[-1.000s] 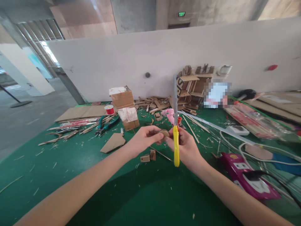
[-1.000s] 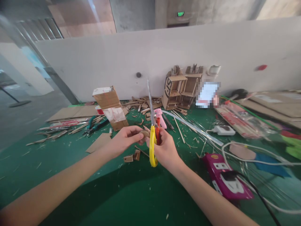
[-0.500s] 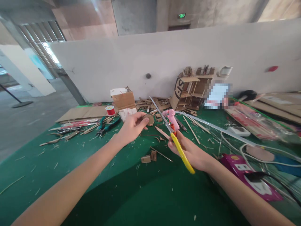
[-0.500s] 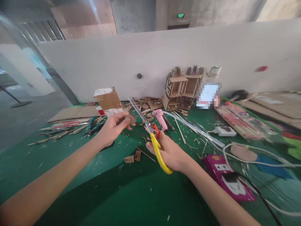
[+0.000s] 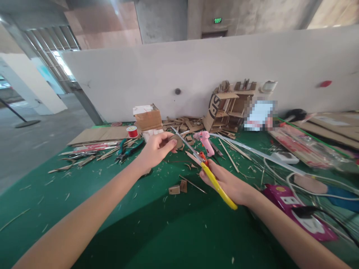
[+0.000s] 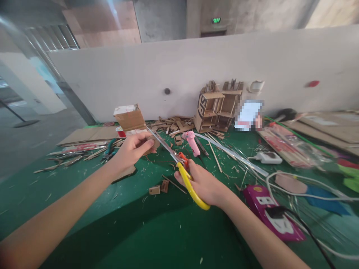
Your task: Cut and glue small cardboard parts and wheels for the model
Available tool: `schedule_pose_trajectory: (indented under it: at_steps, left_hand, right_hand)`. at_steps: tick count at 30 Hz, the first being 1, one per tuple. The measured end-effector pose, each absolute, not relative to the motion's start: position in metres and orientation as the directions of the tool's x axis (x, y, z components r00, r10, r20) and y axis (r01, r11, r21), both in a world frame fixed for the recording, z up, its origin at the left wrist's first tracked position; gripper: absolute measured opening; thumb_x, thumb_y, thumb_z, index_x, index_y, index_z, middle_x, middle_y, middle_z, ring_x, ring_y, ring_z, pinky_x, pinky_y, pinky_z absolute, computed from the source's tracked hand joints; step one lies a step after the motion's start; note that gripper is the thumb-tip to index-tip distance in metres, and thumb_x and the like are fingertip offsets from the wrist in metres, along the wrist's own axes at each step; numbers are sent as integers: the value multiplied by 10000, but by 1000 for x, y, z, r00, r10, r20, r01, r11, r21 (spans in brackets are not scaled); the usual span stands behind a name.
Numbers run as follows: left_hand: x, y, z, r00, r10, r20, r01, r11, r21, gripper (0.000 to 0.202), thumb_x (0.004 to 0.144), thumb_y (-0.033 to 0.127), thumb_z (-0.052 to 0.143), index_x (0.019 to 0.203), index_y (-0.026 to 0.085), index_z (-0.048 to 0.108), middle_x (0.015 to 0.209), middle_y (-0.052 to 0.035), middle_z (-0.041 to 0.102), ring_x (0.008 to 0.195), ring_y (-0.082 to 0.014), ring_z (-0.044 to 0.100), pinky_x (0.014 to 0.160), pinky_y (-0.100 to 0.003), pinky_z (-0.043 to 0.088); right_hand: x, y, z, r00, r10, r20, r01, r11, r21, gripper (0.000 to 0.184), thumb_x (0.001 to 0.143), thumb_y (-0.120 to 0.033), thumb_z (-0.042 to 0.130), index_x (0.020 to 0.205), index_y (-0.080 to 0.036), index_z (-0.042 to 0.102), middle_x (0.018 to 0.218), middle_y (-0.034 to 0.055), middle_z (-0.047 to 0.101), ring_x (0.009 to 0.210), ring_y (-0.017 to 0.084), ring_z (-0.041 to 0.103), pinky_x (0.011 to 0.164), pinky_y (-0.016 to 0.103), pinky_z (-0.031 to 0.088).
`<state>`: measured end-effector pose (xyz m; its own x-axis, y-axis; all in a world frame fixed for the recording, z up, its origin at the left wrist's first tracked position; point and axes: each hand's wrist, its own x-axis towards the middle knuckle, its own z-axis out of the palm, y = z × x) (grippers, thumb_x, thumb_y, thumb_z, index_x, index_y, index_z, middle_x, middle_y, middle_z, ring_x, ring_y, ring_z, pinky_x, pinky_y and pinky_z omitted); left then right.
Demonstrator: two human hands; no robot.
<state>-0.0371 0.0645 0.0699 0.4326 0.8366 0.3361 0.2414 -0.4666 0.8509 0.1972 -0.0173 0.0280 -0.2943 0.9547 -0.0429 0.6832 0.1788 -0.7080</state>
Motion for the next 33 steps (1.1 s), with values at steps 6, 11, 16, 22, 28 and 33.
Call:
schedule_pose_trajectory:
  at_steps: [6,11,16,22,28,33]
  left_hand:
    - [-37,62,71,440,832,339,235,-471,850,198,892,340,547,906,152,607,727,-17,612,705,-140,627,638,-252,482]
    - [-35,61,71,437,839,325,248,-460,853,183,894,313,540,890,146,615,707,-18,623,689,-141,628,649,-262,483]
    - [-35,63,68,453,838,305,253,-449,857,211,896,341,538,844,147,604,718,-26,625,709,-156,633,679,-282,482]
    - [-35,61,70,456,835,309,248,-453,857,202,893,328,541,828,146,599,710,-21,610,699,-158,623,676,-286,473]
    - [-36,61,72,477,816,326,184,-455,871,214,888,342,565,829,142,609,734,-18,602,712,-141,619,696,-273,478]
    - [-38,64,64,458,818,349,127,-449,885,252,873,385,599,914,139,633,760,-35,649,741,-155,638,722,-280,501]
  right_hand:
    - [196,-20,31,-304,953,-12,688,211,-694,431,926,-635,366,896,-216,461,936,74,625,854,239,583,750,379,455]
    - [196,-19,33,-278,960,28,741,233,-629,387,919,-594,430,787,-230,423,807,53,626,707,209,571,644,338,433]
    - [195,-18,33,-247,969,-28,815,192,-547,403,934,-608,368,807,-230,427,800,78,647,675,220,600,600,319,397]
    - [196,-19,33,-244,969,-38,851,195,-488,422,944,-613,316,794,-230,408,791,80,632,657,214,593,594,316,394]
    - [199,-23,36,-321,947,-14,784,258,-565,412,933,-618,339,849,-226,435,828,73,628,722,228,589,646,347,432]
    - [197,-23,34,-334,943,9,777,280,-563,429,921,-635,344,825,-225,425,839,73,612,738,229,577,664,369,446]
